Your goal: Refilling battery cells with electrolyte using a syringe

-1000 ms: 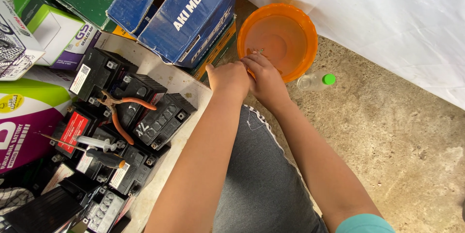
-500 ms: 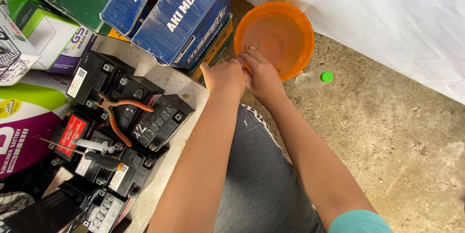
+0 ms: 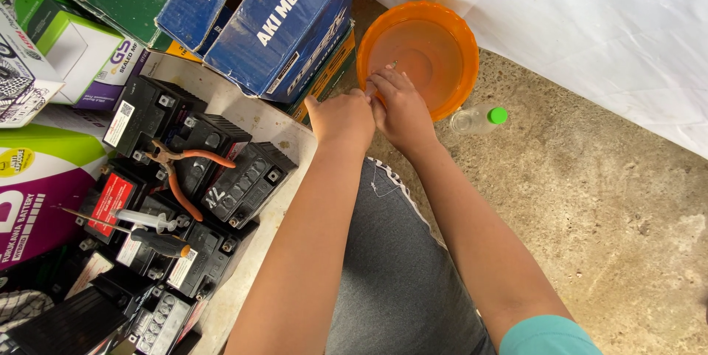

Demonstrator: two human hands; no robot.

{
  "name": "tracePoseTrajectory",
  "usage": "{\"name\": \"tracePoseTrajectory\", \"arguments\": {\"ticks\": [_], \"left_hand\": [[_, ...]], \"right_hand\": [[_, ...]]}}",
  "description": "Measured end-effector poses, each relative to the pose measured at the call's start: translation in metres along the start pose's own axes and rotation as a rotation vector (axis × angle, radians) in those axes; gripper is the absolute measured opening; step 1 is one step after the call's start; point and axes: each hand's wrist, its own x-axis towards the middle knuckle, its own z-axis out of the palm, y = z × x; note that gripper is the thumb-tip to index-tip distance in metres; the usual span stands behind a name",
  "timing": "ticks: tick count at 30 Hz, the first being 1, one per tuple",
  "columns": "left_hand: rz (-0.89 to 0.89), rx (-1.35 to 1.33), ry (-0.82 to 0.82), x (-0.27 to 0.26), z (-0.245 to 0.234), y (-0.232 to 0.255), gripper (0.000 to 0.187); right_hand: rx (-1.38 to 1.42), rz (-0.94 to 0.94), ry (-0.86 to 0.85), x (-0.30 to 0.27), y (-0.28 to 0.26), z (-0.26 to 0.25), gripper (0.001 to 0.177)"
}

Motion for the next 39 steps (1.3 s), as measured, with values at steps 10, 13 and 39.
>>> {"name": "tracePoseTrajectory", "arguments": {"ticks": [10,13,39], "left_hand": [[0.002,0.01,-0.014,-0.011,-0.006,0.001,0.05],[0.002,0.014,-0.023,-0.012,-0.004,0.0,0.052],[-0.006,-0.014,-0.027,-0.028,-0.01,-0.006,0.052]], "right_hand": [[-0.016,-0.011,0.014,0.0,0.007,0.004,0.036],[-0.033,-0.008,0.024,0.0,0.008,0.005,0.035],[-0.348,0.023,0.099,-0.001,0.017,0.012,0.038]]}}
